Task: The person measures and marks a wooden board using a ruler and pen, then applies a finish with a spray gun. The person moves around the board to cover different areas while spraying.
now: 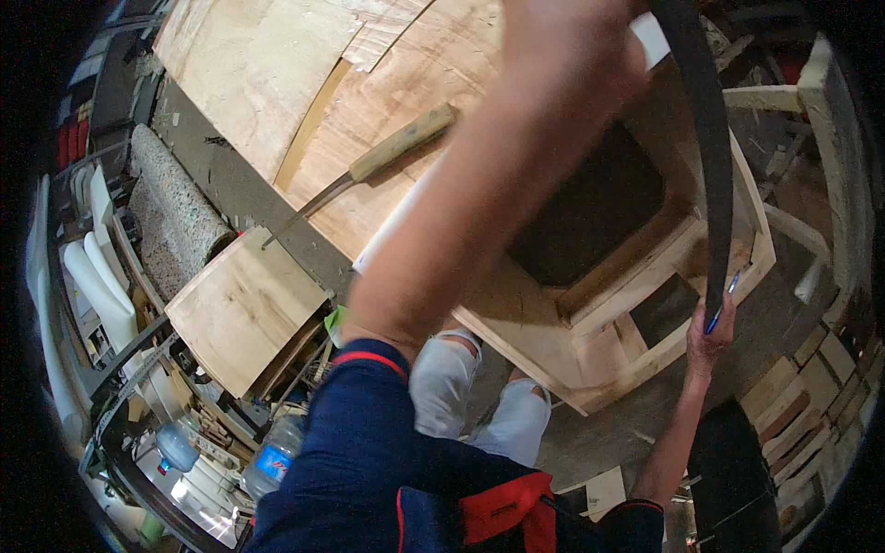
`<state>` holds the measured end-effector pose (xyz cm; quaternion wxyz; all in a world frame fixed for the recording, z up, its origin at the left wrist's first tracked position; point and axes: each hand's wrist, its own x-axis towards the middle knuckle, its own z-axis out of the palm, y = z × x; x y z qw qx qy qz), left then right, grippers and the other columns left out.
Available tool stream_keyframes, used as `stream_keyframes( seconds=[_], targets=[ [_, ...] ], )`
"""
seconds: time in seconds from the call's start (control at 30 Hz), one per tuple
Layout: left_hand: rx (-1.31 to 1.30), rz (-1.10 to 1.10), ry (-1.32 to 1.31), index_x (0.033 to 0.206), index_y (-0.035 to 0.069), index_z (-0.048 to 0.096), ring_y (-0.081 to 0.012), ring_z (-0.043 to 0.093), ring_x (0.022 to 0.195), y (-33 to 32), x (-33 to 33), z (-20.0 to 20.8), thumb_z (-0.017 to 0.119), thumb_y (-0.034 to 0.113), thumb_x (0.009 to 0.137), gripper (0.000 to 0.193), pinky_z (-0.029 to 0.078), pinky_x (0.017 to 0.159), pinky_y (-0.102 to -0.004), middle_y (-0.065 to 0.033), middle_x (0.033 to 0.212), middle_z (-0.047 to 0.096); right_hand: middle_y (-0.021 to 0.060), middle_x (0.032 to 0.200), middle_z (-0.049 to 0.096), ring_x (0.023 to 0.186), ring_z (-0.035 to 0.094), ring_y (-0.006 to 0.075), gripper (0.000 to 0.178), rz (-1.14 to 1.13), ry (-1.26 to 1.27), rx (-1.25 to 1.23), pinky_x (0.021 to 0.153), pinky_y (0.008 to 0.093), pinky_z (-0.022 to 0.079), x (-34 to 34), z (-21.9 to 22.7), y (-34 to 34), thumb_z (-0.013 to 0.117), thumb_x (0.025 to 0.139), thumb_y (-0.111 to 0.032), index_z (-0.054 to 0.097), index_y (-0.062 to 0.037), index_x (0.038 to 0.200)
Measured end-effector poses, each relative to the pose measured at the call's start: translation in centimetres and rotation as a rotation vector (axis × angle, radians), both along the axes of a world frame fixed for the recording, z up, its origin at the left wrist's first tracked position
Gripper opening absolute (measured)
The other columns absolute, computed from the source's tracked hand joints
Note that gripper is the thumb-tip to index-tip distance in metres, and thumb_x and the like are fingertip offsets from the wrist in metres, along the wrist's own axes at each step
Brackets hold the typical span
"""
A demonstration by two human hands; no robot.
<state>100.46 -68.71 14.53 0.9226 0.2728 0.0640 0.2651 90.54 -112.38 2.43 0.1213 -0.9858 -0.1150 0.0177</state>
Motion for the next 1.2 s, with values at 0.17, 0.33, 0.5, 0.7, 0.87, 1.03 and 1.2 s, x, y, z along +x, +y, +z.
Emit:
stream_keyframes(
  seconds=[0.17,0.33,0.5,0.7,0.87,1.03,1.2],
  targets=[
    [1.022,0.183,0.611,0.105,-0.001,0.068,-0.0168,0.056,0.065,11.5,-2.5,1.0,0.07,0.03,0.088,0.035,0.05,0.058,-0.032,-0.008,0.082,0.063,0.0148,0.1,0.061,0.087,0.062,0.0279,0.035,0.182,-0.277,0.108,0.076,0.0399,0.051,-3.6,6.3,5.2,0.063,0.093,-0.011,0.056,-0.0022,0.125],
    [2.029,-0.314,0.78,0.115,0.009,0.061,-0.022,0.063,0.087,17.4,-16.9,-5.6,0.073,0.038,0.085,0.044,0.052,0.071,-0.0363,-0.0057,0.097,0.064,0.0147,0.111,0.063,0.095,0.063,0.0256,0.037,0.01,-0.186,0.121,0.082,0.0374,0.051,-8.7,11.7,10.6,0.065,0.092,-0.009,0.057,-0.0016,0.128],
    [2.272,-0.451,0.637,0.111,0.01,0.057,-0.024,0.058,0.083,20.9,-21.6,-12.1,0.08,0.035,0.074,0.05,0.052,0.066,-0.0398,-0.0084,0.092,0.057,0.0152,0.119,0.064,0.105,0.063,0.0273,0.042,-0.41,-0.135,0.423,0.093,0.0369,0.049,-16.0,8.5,17.5,0.066,0.09,-0.005,0.057,-0.0018,0.131],
    [2.264,-0.388,0.433,0.1,0.009,0.057,-0.0234,0.057,0.077,24.9,-21.7,-13.6,0.073,0.015,0.078,0.028,0.051,0.064,-0.0391,-0.0074,0.09,0.057,0.0091,0.109,0.067,0.094,0.063,0.0161,0.04,-0.697,-0.113,0.492,0.086,0.0314,0.051,-21.8,6.5,31.9,0.071,0.088,-0.008,0.06,0.0021,0.125],
    [2.425,-0.344,0.382,0.107,0.012,0.063,-0.0262,0.062,0.085,32.7,-18.7,-12.3,0.066,0.007,0.084,0.024,0.053,0.069,-0.0388,-0.0095,0.095,0.061,0.0112,0.105,0.068,0.094,0.063,0.015,0.04,-0.889,-0.097,0.572,0.083,0.0319,0.052,-26.8,5.5,37.9,0.072,0.086,-0.006,0.06,0.0038,0.122],
    [2.637,-0.266,0.268,0.117,0.014,0.061,-0.0315,0.062,0.085,40.1,-17.6,-14.7,0.055,0.001,0.089,0.031,0.054,0.065,-0.0411,-0.0135,0.106,0.059,0.0147,0.104,0.067,0.093,0.064,0.0191,0.041,-1.013,-0.119,0.651,0.081,0.0339,0.052,-31.9,5.4,41.8,0.073,0.086,-0.007,0.059,0.0052,0.122],
    [2.598,-0.426,0.187,0.115,0.015,0.059,-0.0354,0.061,0.09,40.8,-17.0,-13.3,0.056,0.002,0.086,0.032,0.051,0.074,-0.0434,-0.012,0.105,0.06,0.0191,0.107,0.066,0.099,0.064,0.0293,0.045,-1.065,-0.184,0.693,0.087,0.0401,0.05,-35.8,3.5,45.8,0.075,0.084,-0.01,0.058,0.0042,0.123]
  ],
)
